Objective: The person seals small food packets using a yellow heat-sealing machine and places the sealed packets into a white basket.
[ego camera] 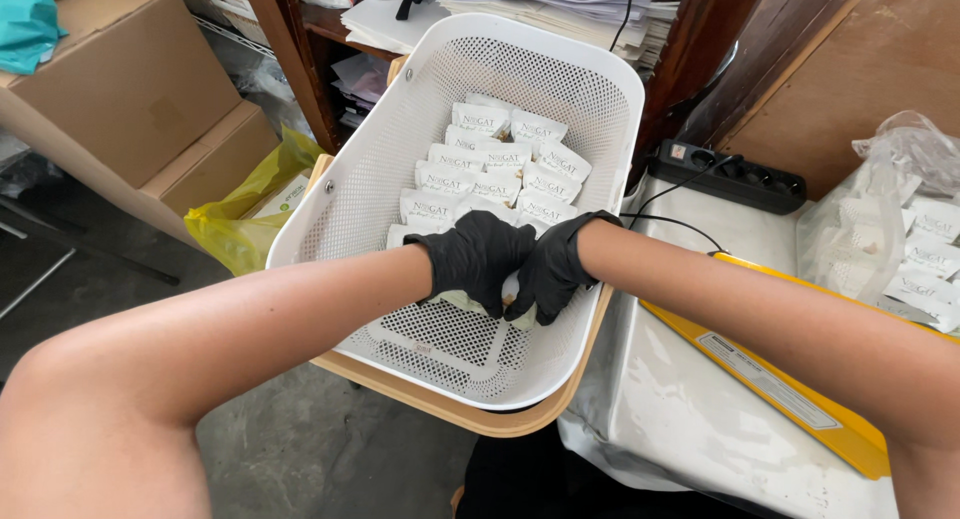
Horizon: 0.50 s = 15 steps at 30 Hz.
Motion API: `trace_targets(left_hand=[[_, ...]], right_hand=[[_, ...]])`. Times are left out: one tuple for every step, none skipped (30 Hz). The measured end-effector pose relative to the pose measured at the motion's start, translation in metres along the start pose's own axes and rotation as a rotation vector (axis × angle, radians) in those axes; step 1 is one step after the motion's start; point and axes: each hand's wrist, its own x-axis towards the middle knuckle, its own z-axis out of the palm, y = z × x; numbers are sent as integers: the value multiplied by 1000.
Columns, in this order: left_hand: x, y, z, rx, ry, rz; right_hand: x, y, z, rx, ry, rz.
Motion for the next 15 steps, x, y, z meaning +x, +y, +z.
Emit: trace_targets(left_hand=[[4,5,2,1,0,1],[7,10,5,14,-6,-69],[10,15,7,27,-12,-140],[14,18,12,26,-11,-137],[19,22,17,43,-20,-242],[24,25,22,62,-30,-347],[29,26,26,62,-28,-345],[33,27,31,80,-36,-451],[37,28,36,98,-44,-558],[31,18,40,100,-45,-558],[25,7,44,64,40,-360],[19,-2,48,27,125,-160],[16,-7,50,28,125,-160],[15,-10,53,15,164,-108],[13,-14,56,2,203,-57]], right_hand=[[3,0,3,1,0,1],[5,0,5,-35,-21,48],[7,0,7,-70,-42,94],[9,4,12,-68,-43,96],[11,8,16,-9,10,92],[12,13,20,50,64,88],[-5,7,10,52,64,91],[-23,1,0,142,38,25],[-40,-5,-11,233,14,-41],[-34,-4,-6,232,16,-41],[-28,-4,-1,250,60,-31],[-22,-3,4,268,103,-20],[0,10,16,269,104,-19],[22,22,29,148,143,9],[44,35,42,26,182,37]])
